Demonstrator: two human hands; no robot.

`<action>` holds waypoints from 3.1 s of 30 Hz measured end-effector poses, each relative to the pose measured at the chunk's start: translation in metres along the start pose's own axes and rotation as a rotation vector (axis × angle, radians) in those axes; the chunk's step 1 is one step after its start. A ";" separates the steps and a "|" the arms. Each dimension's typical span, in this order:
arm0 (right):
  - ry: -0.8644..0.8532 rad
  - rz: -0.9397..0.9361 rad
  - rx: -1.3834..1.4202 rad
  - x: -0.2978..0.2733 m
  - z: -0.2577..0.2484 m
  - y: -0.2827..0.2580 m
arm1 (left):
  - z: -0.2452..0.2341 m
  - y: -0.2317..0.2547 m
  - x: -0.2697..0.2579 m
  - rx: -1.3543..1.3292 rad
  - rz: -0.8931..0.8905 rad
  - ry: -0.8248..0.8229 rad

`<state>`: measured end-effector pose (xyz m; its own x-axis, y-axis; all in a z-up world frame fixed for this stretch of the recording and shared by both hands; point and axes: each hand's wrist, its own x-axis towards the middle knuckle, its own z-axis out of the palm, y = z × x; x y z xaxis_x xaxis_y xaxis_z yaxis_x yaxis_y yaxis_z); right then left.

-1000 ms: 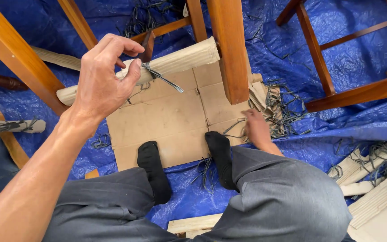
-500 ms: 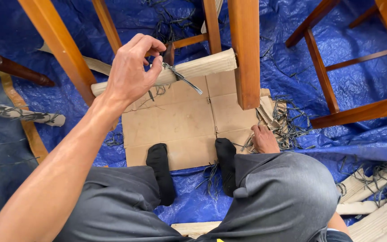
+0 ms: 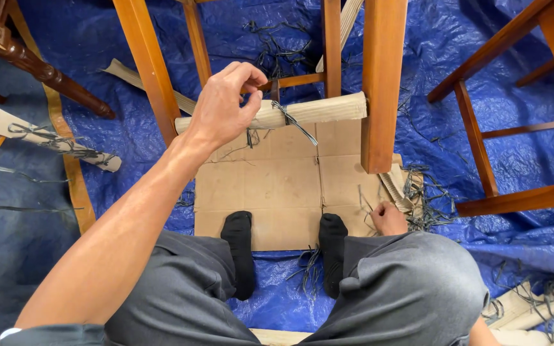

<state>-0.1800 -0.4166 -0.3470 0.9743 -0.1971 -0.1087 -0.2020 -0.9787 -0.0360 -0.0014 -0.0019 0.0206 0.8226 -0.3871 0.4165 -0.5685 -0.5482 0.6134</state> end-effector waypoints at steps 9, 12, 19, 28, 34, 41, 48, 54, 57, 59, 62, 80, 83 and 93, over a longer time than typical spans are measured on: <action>-0.041 0.184 1.464 0.025 -0.107 0.062 | 0.036 0.016 0.020 -0.020 0.142 -0.107; -0.054 0.192 1.643 0.016 -0.180 0.063 | 0.040 0.022 0.025 -0.011 0.132 -0.125; -0.347 0.096 1.364 -0.002 -0.296 0.024 | 0.049 0.030 0.030 -0.046 0.140 -0.161; -0.502 -0.172 1.114 0.005 -0.356 -0.059 | 0.035 0.053 0.015 -0.133 0.215 -0.249; -0.489 -0.228 1.056 -0.002 -0.360 -0.086 | 0.044 0.060 0.010 -0.200 0.150 -0.334; -0.424 -0.236 1.064 0.009 -0.354 -0.122 | 0.053 0.102 0.012 -0.238 0.021 -0.576; -0.407 -0.305 1.233 0.010 -0.351 -0.147 | 0.036 0.067 0.019 -0.374 -0.036 -0.472; -0.484 -0.345 0.916 0.005 -0.348 -0.161 | 0.012 0.038 0.019 -0.354 -0.103 -0.417; -0.468 -0.374 0.878 0.007 -0.341 -0.163 | -0.001 0.038 0.018 -0.317 -0.209 -0.454; -0.500 -0.351 0.800 0.007 -0.342 -0.164 | -0.003 0.030 0.015 -0.311 -0.167 -0.419; -0.494 -0.343 0.847 0.011 -0.336 -0.163 | -0.008 0.026 0.013 -0.375 -0.180 -0.437; -0.697 -0.224 0.636 0.009 -0.339 -0.146 | -0.019 0.026 0.009 -0.226 -0.225 -0.342; -0.589 -0.412 0.418 0.009 -0.330 -0.144 | -0.022 0.031 0.010 -0.293 -0.210 -0.214; 0.839 -0.763 0.516 -0.005 -0.416 -0.200 | 0.008 0.052 0.018 -0.370 -0.032 -0.398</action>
<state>-0.1032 -0.2439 0.0736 0.5839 0.2504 0.7722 0.6127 -0.7600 -0.2168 -0.0158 -0.0433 0.0547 0.7317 -0.6647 0.1512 -0.4428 -0.2947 0.8468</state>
